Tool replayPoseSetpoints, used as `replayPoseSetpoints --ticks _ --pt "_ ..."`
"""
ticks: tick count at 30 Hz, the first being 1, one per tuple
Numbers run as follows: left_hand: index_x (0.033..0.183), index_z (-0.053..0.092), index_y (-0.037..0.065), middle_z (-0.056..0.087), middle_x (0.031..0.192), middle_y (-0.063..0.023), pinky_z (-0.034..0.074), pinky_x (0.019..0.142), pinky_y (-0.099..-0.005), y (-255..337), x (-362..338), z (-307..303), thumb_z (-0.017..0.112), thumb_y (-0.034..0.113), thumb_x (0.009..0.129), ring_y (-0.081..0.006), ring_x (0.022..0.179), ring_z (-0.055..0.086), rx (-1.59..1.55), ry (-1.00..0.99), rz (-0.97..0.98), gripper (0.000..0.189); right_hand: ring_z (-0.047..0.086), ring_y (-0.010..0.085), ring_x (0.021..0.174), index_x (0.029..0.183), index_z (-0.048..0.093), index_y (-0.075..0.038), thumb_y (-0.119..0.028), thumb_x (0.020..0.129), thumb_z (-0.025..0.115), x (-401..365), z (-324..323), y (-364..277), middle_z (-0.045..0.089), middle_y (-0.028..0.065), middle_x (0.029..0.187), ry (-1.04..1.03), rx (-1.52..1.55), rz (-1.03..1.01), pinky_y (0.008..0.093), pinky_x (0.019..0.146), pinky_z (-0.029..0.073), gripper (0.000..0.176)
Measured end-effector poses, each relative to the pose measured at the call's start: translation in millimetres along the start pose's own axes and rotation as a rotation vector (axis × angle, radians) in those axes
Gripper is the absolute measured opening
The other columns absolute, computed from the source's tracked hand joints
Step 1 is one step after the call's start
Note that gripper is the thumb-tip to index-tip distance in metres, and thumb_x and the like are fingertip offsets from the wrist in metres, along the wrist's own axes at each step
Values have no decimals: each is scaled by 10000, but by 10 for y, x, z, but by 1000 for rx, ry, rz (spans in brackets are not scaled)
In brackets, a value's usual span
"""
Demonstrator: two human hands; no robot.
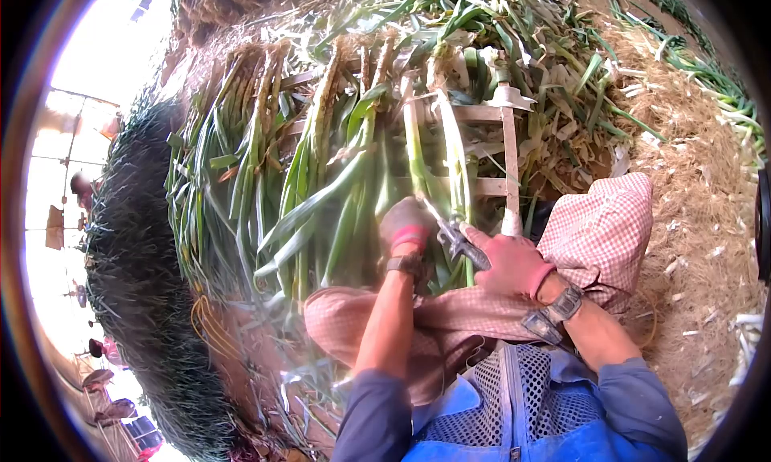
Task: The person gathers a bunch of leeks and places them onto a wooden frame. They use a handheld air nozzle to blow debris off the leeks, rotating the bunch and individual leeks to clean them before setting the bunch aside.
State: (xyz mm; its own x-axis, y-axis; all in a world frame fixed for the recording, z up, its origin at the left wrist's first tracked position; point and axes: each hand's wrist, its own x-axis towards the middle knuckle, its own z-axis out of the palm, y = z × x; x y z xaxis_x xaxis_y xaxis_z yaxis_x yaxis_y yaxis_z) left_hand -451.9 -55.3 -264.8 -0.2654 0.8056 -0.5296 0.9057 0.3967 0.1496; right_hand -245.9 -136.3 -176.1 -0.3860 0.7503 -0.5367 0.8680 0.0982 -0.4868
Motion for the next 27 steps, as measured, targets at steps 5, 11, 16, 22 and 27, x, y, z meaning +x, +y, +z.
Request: replayPoseSetpoints --ticks 5,11,16,22,27 --pt "1137 795 143 781 1183 -154 585 939 -451 -21 -32 -34 655 455 952 -351 1127 745 -8 7 21 389 725 430 1053 1641 415 -163 -266 801 647 21 4 15 745 254 1085 -13 37 44 530 1010 542 877" --pt "1084 808 124 796 1120 -160 594 912 -471 -40 -12 9 743 579 896 -360 1079 762 -44 73 35 497 737 413 996 1619 448 -127 -249 782 649 216 -59 -22 750 236 1045 63 7 22 537 975 537 869" --pt "1111 797 123 789 1153 -163 602 902 -461 -5 -13 -47 770 591 881 -350 1087 763 -44 -8 4 523 739 406 983 1608 463 -120 -253 782 651 210 -13 24 751 240 994 97 -2 -13 521 979 530 858" --pt "1107 795 125 789 1152 -165 604 900 -461 -50 57 48 742 492 918 -348 1085 764 -20 25 25 416 730 448 1032 1615 441 -124 -222 794 654 433 -142 -174 755 248 1042 66 28 30 538 966 563 853" --pt "1090 791 132 792 1131 -164 606 887 -459 -44 25 33 697 356 937 -357 1078 765 -27 31 13 287 720 455 1009 1602 437 -116 -283 838 730 747 -140 -192 741 266 1044 187 -1 7 532 921 564 835"
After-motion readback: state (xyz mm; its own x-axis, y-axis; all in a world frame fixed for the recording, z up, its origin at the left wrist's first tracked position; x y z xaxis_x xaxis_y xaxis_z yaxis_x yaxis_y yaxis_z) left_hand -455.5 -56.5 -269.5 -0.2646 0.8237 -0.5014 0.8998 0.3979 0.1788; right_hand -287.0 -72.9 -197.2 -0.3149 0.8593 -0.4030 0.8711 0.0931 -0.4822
